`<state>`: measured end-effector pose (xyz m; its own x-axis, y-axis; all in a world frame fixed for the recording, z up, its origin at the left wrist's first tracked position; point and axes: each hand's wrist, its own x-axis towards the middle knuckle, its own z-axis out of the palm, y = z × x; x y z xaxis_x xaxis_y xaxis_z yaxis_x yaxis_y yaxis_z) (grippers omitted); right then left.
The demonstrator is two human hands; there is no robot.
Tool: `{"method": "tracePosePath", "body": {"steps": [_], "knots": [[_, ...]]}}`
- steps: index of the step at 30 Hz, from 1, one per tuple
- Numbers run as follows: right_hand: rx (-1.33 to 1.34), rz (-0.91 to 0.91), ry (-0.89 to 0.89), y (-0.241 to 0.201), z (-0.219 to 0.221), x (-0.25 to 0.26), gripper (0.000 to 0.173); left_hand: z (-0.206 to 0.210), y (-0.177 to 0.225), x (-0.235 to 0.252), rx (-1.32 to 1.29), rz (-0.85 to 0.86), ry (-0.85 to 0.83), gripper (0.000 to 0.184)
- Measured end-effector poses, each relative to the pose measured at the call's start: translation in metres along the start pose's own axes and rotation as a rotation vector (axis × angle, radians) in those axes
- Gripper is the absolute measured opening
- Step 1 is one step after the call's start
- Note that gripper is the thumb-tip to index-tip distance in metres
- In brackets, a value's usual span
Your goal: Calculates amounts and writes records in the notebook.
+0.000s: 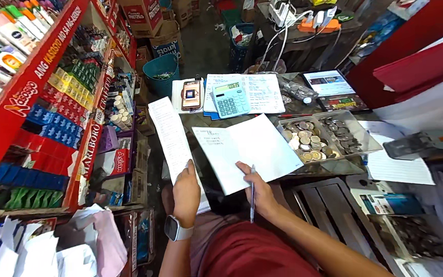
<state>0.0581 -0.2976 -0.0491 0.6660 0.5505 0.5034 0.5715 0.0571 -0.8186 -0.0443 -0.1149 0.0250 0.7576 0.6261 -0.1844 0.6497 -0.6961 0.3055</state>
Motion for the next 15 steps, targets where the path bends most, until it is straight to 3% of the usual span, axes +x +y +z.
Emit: {"method": "tracePosePath", "body": {"steps": [2, 6, 12, 15], "knots": [[0.145, 0.093, 0.251, -0.016, -0.003, 0.011, 0.008, 0.0, 0.0, 0.0, -0.003, -0.003, 0.013, 0.055], [0.331, 0.297, 0.508, -0.03, -0.012, 0.032, 0.024, 0.007, 0.003, 0.001, 0.023, 0.012, 0.059, 0.05], [0.416, 0.552, 0.483, -0.041, 0.001, 0.037, 0.043, 0.021, -0.006, -0.002, -0.009, 0.139, 0.167, 0.048], [0.442, 0.519, 0.452, -0.052, 0.013, 0.037, 0.04, 0.027, -0.005, -0.003, 0.022, 0.166, 0.175, 0.051]]}}
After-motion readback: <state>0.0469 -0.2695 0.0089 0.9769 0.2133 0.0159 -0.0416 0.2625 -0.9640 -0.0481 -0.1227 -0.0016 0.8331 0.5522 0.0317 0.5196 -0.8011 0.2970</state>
